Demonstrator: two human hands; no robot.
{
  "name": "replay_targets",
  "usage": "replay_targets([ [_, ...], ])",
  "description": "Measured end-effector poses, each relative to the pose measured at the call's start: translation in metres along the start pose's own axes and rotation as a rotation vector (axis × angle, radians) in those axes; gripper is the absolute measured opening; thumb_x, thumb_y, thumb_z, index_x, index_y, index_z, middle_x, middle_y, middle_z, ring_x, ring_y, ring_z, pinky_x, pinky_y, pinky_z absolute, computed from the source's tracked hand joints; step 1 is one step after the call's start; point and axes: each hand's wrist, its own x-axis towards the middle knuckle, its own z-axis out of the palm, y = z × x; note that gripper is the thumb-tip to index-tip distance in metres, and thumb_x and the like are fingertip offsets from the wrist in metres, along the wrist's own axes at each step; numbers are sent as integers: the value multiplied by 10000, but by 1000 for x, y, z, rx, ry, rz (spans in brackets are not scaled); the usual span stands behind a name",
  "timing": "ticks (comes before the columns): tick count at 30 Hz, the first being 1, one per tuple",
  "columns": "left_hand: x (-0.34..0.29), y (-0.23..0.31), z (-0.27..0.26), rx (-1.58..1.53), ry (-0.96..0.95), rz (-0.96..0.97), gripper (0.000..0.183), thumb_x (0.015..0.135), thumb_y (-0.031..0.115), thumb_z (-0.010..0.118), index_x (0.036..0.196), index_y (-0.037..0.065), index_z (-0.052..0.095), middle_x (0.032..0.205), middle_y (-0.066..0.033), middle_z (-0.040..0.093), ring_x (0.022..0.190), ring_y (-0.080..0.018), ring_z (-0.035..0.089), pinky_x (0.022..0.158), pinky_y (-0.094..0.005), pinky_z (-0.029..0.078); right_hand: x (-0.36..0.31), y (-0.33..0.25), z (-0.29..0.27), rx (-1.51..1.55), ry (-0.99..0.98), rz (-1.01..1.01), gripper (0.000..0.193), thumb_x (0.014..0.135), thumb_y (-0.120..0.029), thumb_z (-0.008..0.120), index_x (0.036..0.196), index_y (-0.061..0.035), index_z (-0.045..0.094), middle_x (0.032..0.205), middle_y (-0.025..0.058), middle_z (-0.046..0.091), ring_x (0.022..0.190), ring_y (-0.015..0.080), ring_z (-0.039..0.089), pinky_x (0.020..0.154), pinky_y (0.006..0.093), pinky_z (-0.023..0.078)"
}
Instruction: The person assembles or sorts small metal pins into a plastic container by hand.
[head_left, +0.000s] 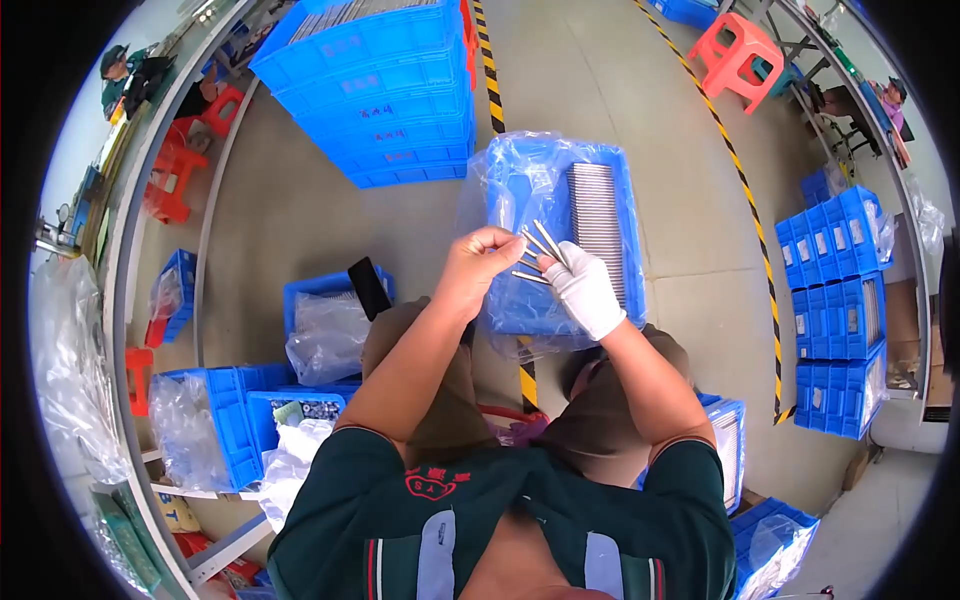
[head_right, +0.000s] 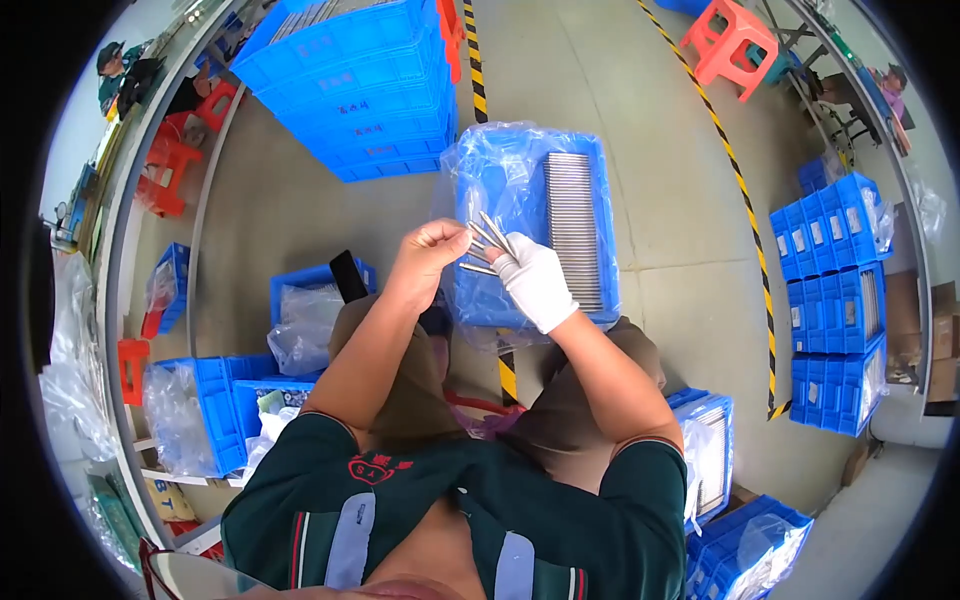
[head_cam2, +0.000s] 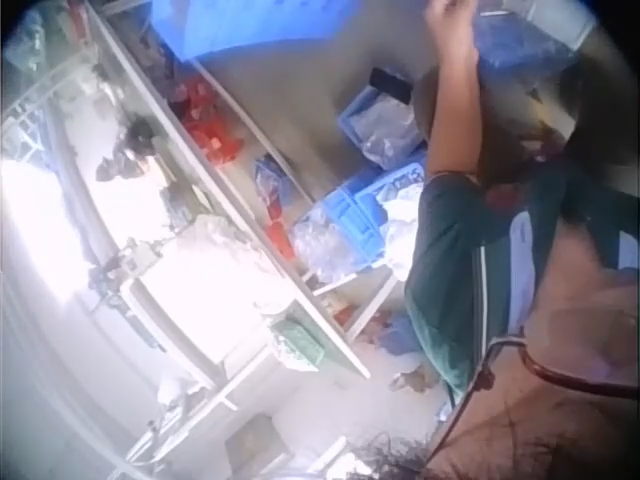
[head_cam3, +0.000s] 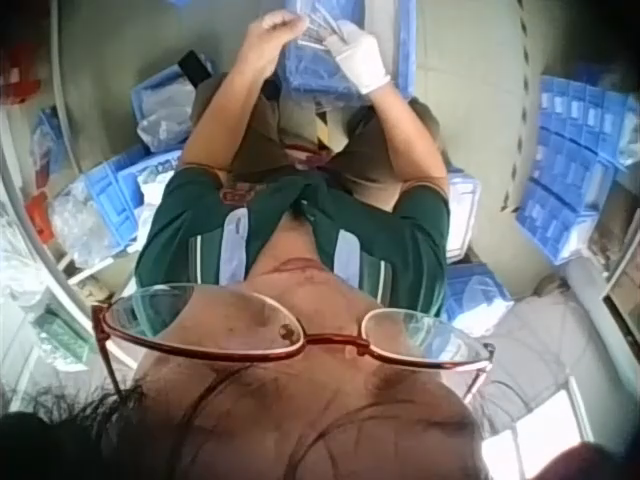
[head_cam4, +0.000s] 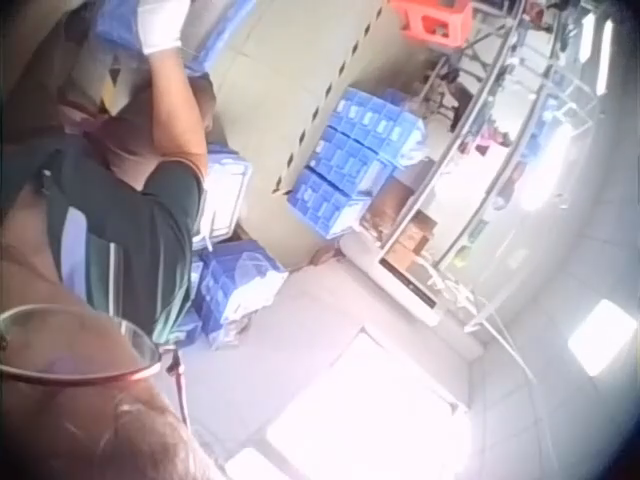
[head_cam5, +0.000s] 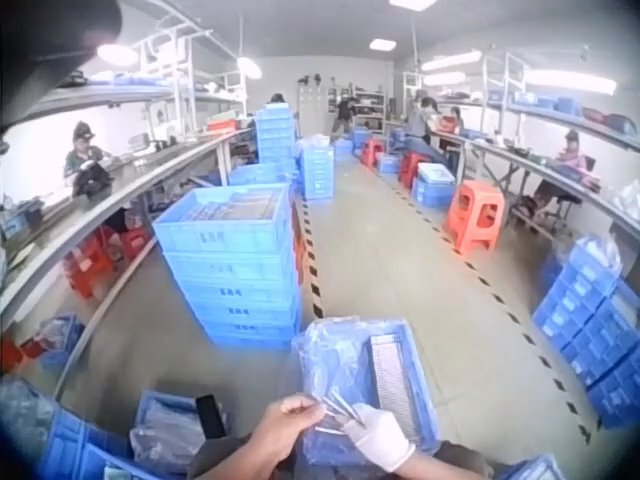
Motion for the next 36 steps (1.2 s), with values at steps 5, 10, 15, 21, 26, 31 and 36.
replay_targets([
  [5, 2, 7, -6, 20, 49, -9, 131, 778, 141, 641, 816, 18, 615, 743, 6, 579, 657, -51, 463, 624, -201, 368, 1, 0, 0, 117, -54, 67, 210, 834, -205, 547, 773, -5, 532, 546, 84, 454, 492, 152, 432, 484, 308, 372],
  [10, 6, 7, -12, 27, -33, -49, 146, 798, 162, 616, 836, 20, 620, 782, -15, 607, 643, -68, 452, 628, -213, 365, -1, -6, -4, 148, -164, 100, 206, 837, -203, 540, 782, -4, 537, 556, 96, 473, 490, 167, 439, 489, 309, 375],
  [15, 6, 8, -14, 78, -60, -53, 143, 803, 145, 606, 852, 12, 616, 782, -23, 605, 686, -75, 492, 655, -223, 384, -1, -6, -7, 96, -178, 64, 207, 840, -203, 531, 796, -2, 546, 549, 107, 467, 490, 180, 439, 493, 311, 376],
  [21, 7, 10, -16, 92, -113, -93, 144, 806, 144, 600, 852, 8, 616, 790, -30, 605, 717, -85, 515, 667, -228, 391, -3, -9, -6, 141, -199, 101, 220, 842, -214, 527, 783, -3, 545, 543, 100, 453, 492, 180, 426, 498, 315, 374],
  [26, 8, 17, -17, 112, 54, -50, 147, 807, 157, 601, 838, 14, 618, 789, -36, 607, 707, -90, 514, 663, -225, 387, -1, -11, -11, 217, -279, 200, 239, 840, -230, 536, 778, 1, 540, 556, 75, 457, 510, 142, 415, 501, 309, 375],
  [31, 9, 12, -18, 65, -75, -97, 151, 799, 157, 610, 836, 10, 615, 780, -40, 604, 699, -94, 515, 670, -225, 393, -4, -9, -8, 161, -317, 115, 246, 837, -239, 541, 776, -1, 540, 564, 73, 452, 531, 130, 422, 514, 307, 379],
  [36, 7, 16, -16, 106, -95, -112, 132, 785, 123, 618, 841, 4, 614, 790, -46, 607, 724, -101, 529, 694, -234, 408, -4, -1, -7, 153, -341, 104, 252, 840, -247, 541, 766, -6, 543, 560, 50, 454, 526, 113, 427, 498, 293, 373],
])
